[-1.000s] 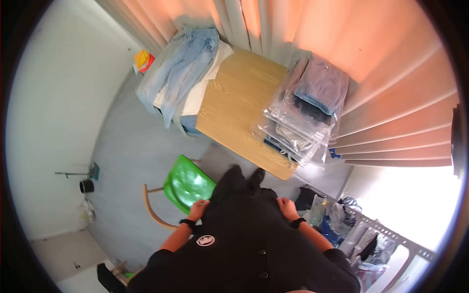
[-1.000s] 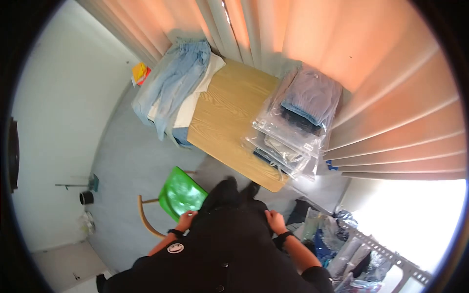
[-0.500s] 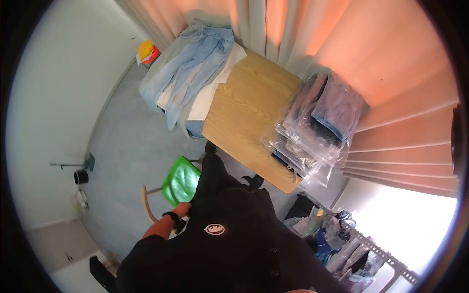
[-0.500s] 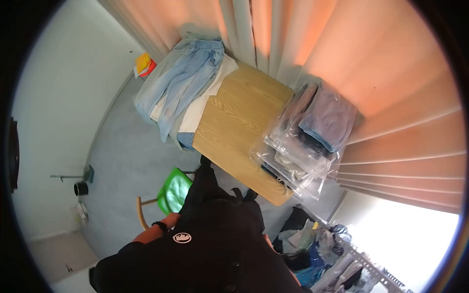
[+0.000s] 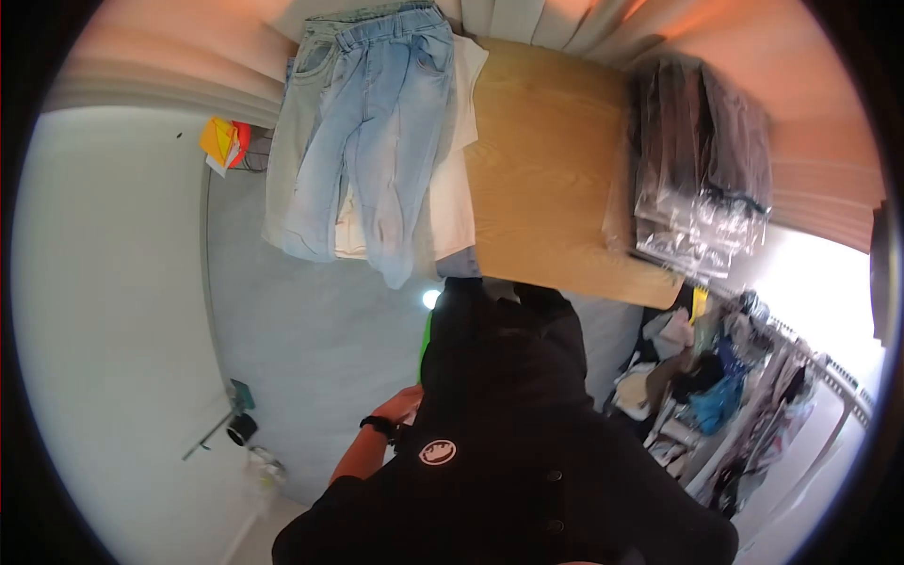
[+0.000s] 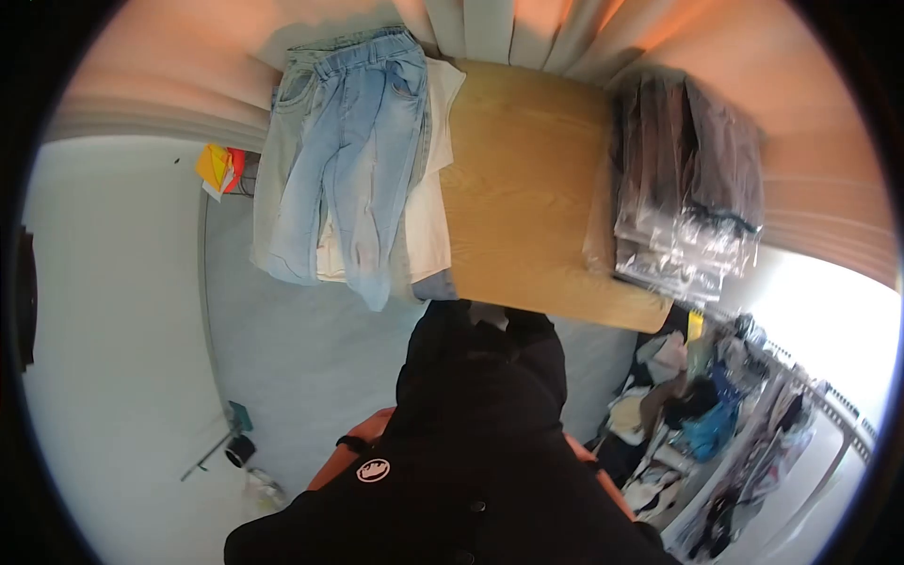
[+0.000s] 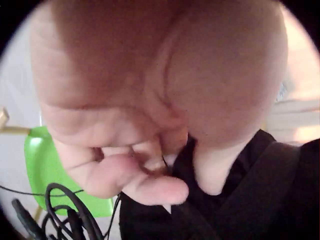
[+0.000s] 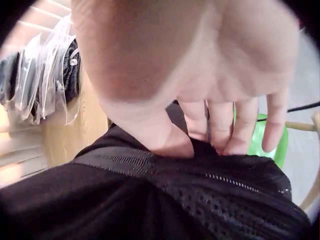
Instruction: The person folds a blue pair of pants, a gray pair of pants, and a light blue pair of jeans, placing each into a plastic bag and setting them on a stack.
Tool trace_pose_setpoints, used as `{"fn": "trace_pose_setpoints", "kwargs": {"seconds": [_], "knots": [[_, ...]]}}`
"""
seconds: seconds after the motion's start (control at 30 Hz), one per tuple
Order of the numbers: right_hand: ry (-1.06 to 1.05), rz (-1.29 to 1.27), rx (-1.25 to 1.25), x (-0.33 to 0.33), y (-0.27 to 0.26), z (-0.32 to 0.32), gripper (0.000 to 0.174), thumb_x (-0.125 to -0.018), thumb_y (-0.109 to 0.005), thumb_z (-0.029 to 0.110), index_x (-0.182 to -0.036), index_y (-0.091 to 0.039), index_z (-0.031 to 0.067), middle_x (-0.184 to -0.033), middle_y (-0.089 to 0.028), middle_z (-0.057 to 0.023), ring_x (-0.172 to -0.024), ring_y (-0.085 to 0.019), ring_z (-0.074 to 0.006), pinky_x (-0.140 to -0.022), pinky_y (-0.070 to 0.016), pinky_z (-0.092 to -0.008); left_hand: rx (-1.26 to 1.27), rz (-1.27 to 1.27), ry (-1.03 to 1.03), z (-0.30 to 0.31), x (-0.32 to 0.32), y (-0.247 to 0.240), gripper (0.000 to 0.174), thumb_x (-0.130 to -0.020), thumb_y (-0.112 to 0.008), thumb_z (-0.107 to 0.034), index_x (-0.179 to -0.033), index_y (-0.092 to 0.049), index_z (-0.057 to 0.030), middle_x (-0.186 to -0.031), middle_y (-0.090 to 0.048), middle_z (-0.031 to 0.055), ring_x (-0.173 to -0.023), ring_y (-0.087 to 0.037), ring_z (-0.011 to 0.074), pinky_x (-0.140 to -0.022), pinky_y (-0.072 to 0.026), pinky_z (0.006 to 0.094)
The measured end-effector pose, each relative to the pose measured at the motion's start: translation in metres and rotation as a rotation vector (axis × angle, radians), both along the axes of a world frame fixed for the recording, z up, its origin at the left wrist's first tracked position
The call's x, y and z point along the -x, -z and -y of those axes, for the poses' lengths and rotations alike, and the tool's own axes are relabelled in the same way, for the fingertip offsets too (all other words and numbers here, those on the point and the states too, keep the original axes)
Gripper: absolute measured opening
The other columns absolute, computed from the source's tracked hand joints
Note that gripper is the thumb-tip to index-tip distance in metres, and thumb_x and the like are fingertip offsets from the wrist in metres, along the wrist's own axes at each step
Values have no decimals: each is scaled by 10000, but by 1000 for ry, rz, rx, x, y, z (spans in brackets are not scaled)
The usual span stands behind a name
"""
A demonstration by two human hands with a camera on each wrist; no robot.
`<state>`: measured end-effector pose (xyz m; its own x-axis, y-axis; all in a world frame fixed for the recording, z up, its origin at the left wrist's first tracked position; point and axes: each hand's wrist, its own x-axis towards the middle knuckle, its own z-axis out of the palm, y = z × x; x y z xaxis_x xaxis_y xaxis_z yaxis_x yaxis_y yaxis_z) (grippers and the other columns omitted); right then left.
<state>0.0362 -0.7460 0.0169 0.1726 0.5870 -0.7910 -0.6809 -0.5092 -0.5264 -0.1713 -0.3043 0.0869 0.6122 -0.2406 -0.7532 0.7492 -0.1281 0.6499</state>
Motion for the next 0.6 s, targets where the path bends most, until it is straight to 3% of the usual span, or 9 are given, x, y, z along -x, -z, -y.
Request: {"fn": "trace_pose_setpoints", "kwargs": {"seconds": [0.07, 0.13, 0.2, 0.3, 0.37, 0.43, 0.47, 0.5, 0.6], "knots": [[30, -23, 24, 6, -22, -16, 406, -814, -637, 248, -1144, -561, 22, -1074, -609, -58, -981, -552, -152, -840, -442, -320, 111, -206, -94, -17, -47, -37, 332, -826, -615, -103, -1133, -574, 16, -1063, -641, 71, -959, -573, 134, -857, -449, 307], [54, -58, 68, 20, -53, -15, 423, -808, -643, 253, -1152, -562, 20, -1083, -609, -61, -985, -553, -154, -844, -441, -320, 133, -270, 78, -32, -48, -27, 356, -804, -645, -133, -1123, -588, 16, -1055, -642, 76, -985, -549, 124, -873, -436, 301], [60, -81, 81, 23, -72, -18, 440, -802, -650, 259, -1160, -563, 19, -1092, -610, -64, -990, -553, -155, -848, -441, -321, 189, -204, 49, -42, -50, -25, 391, -799, -645, -161, -1135, -580, 27, -1072, -635, 77, -1002, -544, 132, -875, -436, 306], [36, -100, 63, 19, -84, -23, 466, -792, -660, 267, -1173, -564, 16, -1106, -610, -69, -996, -554, -158, -854, -440, -323, 93, -298, 149, -46, -83, -60, 424, -810, -630, -216, -1141, -571, 41, -1067, -637, 84, -1006, -550, 140, -865, -442, 312], [8, -93, 42, 12, -89, -23, 483, -786, -667, 272, -1181, -565, 14, -1115, -611, -72, -1001, -554, -159, -858, -440, -324, 25, -478, 35, -44, -102, -87, 415, -834, -587, -228, -1139, -567, 53, -1078, -632, 96, -1022, -550, 160, -869, -437, 311], [3, -93, 26, 14, -93, -23, 491, -783, -670, 275, -1185, -565, 14, -1120, -611, -74, -1003, -555, -160, -860, -439, -324, -27, -385, 56, -36, -105, -104, 395, -846, -567, -220, -1129, -570, 55, -1052, -640, 92, -995, -565, 175, -855, -444, 318], [-42, -15, 6, 15, -95, -23, 465, -785, -656, 284, -1155, -576, 15, -1095, -624, -98, -996, -578, -201, -851, -454, -345, -74, -285, 70, -33, -105, -109, 376, -858, -547, -213, -1119, -573, 58, -1026, -648, 88, -968, -579, 190, -842, -450, 326], [-86, 63, -14, 18, -95, -23, 441, -787, -642, 293, -1125, -586, 16, -1069, -638, -123, -989, -602, -241, -841, -470, -366, -80, -288, 75, -33, -96, -105, 376, -858, -547, -213, -1119, -573, 58, -1026, -648, 88, -968, -579, 190, -842, -450, 326], [-129, 125, 96, 20, -69, -52, 426, -790, -635, 291, -1112, -588, 16, -1063, -637, -134, -981, -603, -260, -832, -473, -377, -125, -266, 46, -15, -93, -80, 366, -861, -542, -208, -1113, -576, 56, -1017, -650, 88, -958, -583, 190, -836, -452, 325]]}}
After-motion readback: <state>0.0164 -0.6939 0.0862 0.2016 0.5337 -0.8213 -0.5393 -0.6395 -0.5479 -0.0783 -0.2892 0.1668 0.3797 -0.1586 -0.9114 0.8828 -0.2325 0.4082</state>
